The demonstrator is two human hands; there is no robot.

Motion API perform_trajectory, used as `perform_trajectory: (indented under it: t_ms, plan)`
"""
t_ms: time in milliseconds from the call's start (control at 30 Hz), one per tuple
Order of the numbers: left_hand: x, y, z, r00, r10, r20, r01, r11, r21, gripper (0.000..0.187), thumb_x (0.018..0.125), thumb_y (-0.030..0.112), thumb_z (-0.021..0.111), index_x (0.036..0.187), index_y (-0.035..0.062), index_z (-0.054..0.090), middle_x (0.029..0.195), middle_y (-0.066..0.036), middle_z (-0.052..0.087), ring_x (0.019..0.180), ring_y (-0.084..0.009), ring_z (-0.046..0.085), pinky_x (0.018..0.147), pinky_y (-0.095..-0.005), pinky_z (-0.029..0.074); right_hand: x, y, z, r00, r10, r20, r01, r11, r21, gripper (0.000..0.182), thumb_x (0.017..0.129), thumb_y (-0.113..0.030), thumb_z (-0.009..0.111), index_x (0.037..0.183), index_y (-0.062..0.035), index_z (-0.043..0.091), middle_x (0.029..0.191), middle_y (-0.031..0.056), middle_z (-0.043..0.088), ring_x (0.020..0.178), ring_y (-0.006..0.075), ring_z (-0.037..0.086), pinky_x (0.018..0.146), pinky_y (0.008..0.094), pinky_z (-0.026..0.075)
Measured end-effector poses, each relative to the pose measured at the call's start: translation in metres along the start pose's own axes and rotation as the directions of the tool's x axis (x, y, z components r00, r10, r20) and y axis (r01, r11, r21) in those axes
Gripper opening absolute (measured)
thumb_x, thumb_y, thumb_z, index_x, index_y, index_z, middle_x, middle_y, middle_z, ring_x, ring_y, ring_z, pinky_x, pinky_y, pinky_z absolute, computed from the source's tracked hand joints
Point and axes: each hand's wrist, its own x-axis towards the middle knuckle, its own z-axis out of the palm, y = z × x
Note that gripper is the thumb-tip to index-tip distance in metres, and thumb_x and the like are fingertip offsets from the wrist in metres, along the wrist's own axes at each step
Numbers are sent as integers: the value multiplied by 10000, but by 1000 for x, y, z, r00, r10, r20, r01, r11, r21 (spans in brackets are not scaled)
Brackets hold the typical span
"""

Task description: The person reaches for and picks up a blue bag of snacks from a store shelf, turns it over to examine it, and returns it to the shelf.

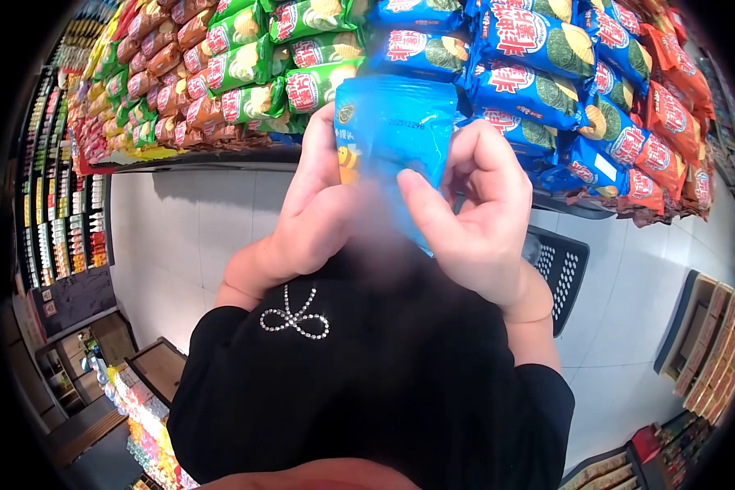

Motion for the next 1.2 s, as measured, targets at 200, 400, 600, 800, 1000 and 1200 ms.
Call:
perform_trajectory:
  t_ms: [200, 400, 600, 800, 1000, 1200]
  plan:
    - [3, -2, 2, 1000, -4, -22, 4, 1000, 19, 515, 801, 49, 451, 1219, -29, 159, 1094, -133, 439, 982, -142, 460, 831, -273, 394, -1, 0, -2, 999, -49, 0, 49, 998, -49, 227, 723, 0, 607, 727, -60, 388, 637, -37, 448, 554, -2, 350, 494, 150, 288]
    - [2, 1, 4, 999, -18, -35, 18, 1000, 21, 498, 816, 83, 433, 1218, -28, 162, 1091, -132, 441, 967, -141, 464, 817, -270, 403, -1, 0, -3, 998, -62, 11, 63, 997, -41, 232, 722, -6, 613, 723, -62, 388, 634, -40, 438, 556, -3, 342, 493, 152, 287]
    - [1, 3, 2, 995, -89, -41, 89, 996, 13, 492, 806, 104, 407, 1219, -15, 167, 1084, -132, 445, 944, -132, 471, 776, -256, 422, -1, 0, -1, 998, -57, 14, 58, 997, -46, 241, 724, -13, 617, 720, -68, 382, 640, -45, 436, 567, -8, 339, 495, 150, 282]
    - [-2, 6, 0, 990, -135, -34, 134, 991, -11, 499, 797, 94, 419, 1218, -13, 174, 1085, -130, 445, 935, -130, 478, 772, -253, 427, -3, 0, 1, 998, -59, 16, 60, 997, -56, 245, 725, -14, 617, 718, -70, 379, 642, -47, 430, 571, -9, 337, 495, 149, 281]
    - [0, -1, 2, 997, 68, 21, -70, 990, 121, 523, 839, 151, 471, 1213, -39, 159, 1080, -129, 451, 937, -136, 491, 778, -265, 433, -4, -2, 1, 998, -70, 7, 70, 996, -47, 224, 739, -16, 605, 732, -67, 387, 655, -45, 440, 578, -7, 350, 504, 148, 285]
    - [0, 8, -3, 997, -14, -79, 17, 999, 41, 440, 866, 135, 451, 1196, -65, 238, 1033, -125, 515, 912, -134, 511, 746, -252, 436, -5, -7, 5, 998, -64, -23, 66, 994, 83, 144, 786, -10, 559, 820, -45, 424, 752, -12, 505, 646, 8, 414, 575, 155, 344]
